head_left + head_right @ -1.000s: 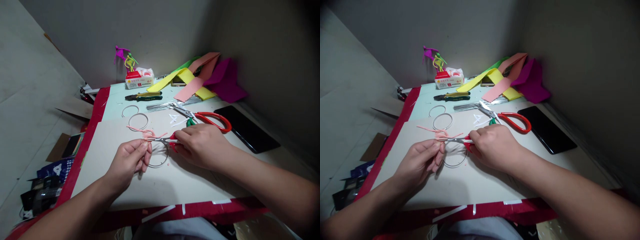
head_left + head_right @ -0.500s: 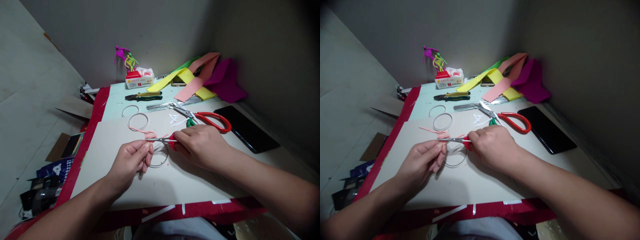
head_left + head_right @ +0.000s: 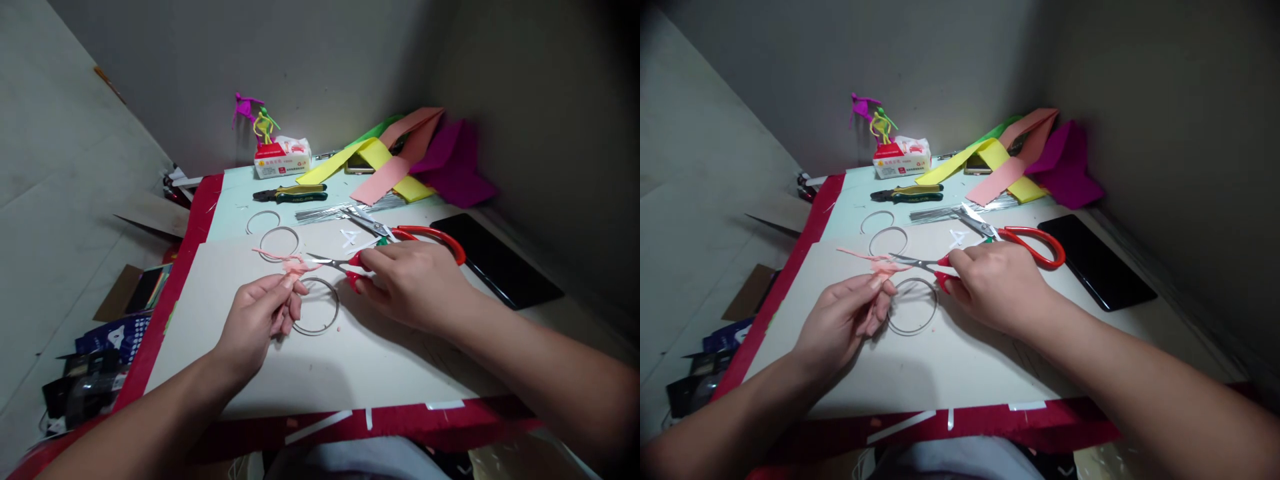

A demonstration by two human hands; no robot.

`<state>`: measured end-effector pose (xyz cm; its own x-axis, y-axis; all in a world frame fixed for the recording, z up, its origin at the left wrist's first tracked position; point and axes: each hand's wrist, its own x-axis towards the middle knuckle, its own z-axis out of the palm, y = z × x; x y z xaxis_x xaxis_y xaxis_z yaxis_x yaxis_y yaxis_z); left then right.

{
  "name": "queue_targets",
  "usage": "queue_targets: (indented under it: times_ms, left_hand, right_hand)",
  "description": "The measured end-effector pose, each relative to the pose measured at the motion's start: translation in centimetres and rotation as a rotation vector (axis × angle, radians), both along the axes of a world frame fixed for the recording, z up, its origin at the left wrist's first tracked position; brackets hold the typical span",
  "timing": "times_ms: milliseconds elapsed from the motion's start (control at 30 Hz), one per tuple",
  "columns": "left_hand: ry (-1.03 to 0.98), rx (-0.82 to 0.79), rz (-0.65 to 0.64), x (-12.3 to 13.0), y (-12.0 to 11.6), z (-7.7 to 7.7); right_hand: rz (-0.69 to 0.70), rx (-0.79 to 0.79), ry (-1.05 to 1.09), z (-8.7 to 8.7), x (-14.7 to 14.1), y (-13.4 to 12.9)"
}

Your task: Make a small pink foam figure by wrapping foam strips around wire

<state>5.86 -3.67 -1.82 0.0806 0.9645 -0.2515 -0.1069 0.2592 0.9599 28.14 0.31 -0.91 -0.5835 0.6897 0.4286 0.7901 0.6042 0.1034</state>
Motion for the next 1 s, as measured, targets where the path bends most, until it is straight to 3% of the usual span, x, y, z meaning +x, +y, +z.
queue_targets:
  times_ms: [133,300,533,667,767,867,1000]
  left_hand:
    - [0.027,0.016,0.023,0.1,-0.1,0.0]
    - [0.042,0.015,0.019,0.3,-0.3,-0.1]
    - [0.019,0.055,-0.035,0.1,-0.4,-0.4]
    - [-0.001,0.066,-0.049,0.1,-0.4,-0.4]
    - [0.01,0.071,-0.059,0.0,-0.4,-0.4]
    - [0.034,0.064,-0.079,0.1,-0.4,-0.4]
    - [0.081,0.033,-0.114,0.8,-0.8,-0.5]
  right_hand:
    - [-0.074,-0.041,-0.027,-0.3,-0.2,0.1]
    - [-0.038,-0.203,0.052,-0.5,-0.5,-0.1]
    - [-0.004,-0.062,0.006,-0.5,-0.3,0.2]
    - [0.034,-0.096,0.009,-0.3,0.0,0.2]
    - [0.091,-0.252,0.174,-0.2,-0.1,0.0]
    - [0.161,-0.446,0.53,-0.2,-0.6,-0.3]
    - [0.267,-0.493,0.922,-0.5,-1.7,-1.1]
